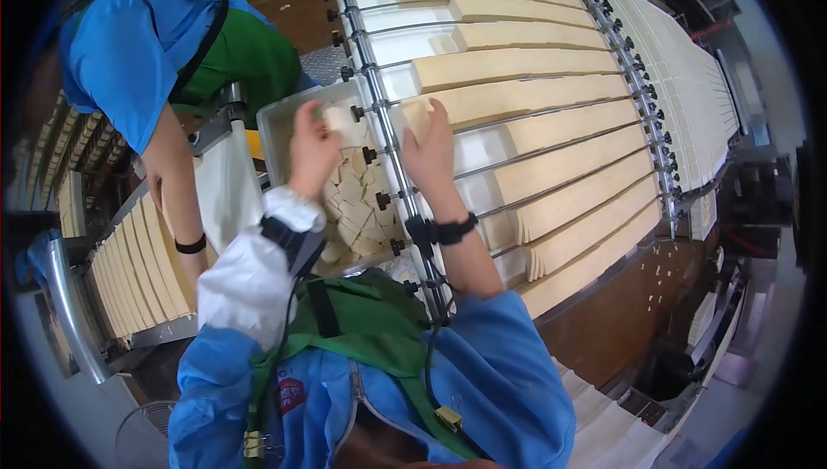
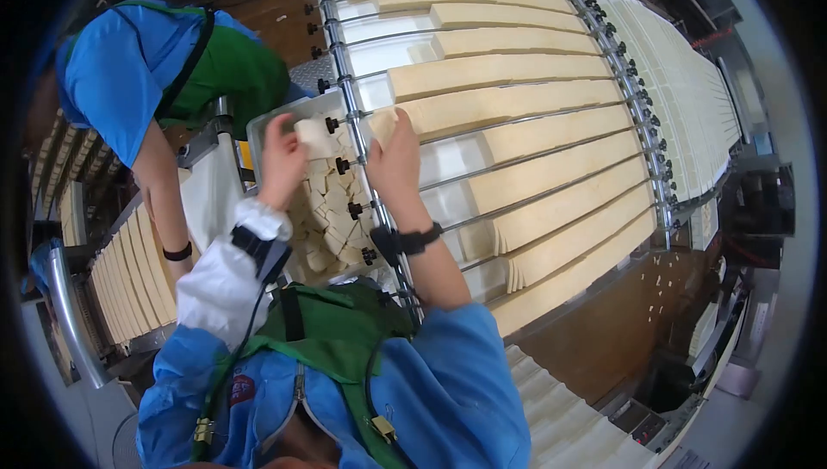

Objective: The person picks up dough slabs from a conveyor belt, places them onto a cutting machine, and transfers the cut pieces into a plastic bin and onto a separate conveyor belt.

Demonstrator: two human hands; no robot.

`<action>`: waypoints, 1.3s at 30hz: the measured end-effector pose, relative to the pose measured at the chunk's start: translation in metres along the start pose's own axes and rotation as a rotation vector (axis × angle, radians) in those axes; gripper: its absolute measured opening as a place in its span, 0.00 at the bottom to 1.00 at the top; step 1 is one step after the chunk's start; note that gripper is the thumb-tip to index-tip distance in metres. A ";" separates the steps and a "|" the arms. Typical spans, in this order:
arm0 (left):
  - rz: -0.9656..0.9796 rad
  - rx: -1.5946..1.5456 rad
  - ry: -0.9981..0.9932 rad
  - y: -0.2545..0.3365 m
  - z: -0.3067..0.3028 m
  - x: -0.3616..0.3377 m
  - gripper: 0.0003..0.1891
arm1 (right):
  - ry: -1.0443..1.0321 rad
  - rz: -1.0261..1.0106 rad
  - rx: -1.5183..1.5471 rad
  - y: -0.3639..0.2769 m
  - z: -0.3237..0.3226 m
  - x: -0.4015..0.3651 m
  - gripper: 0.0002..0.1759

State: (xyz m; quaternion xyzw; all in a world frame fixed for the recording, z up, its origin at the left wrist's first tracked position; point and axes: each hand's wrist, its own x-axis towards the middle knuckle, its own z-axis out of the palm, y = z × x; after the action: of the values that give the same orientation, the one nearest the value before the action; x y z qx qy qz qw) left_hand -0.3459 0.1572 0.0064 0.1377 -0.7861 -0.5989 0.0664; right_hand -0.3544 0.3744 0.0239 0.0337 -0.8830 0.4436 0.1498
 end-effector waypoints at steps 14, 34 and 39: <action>-0.056 0.138 -0.160 -0.028 -0.082 -0.120 0.29 | -0.107 0.257 -0.580 0.115 -0.089 0.018 0.37; -0.337 -0.058 0.279 -0.132 -0.220 -0.212 0.28 | 0.184 -0.028 -0.858 0.018 -0.008 0.013 0.59; -0.599 -0.169 0.539 -0.164 -0.283 -0.244 0.34 | -0.225 -0.519 -0.270 -0.109 0.128 -0.051 0.40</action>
State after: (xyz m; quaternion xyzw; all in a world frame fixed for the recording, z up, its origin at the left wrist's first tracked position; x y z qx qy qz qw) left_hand -0.0148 -0.0719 -0.0584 0.5066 -0.6138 -0.5965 0.1038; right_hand -0.3149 0.2037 0.0213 0.2866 -0.9069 0.2626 0.1625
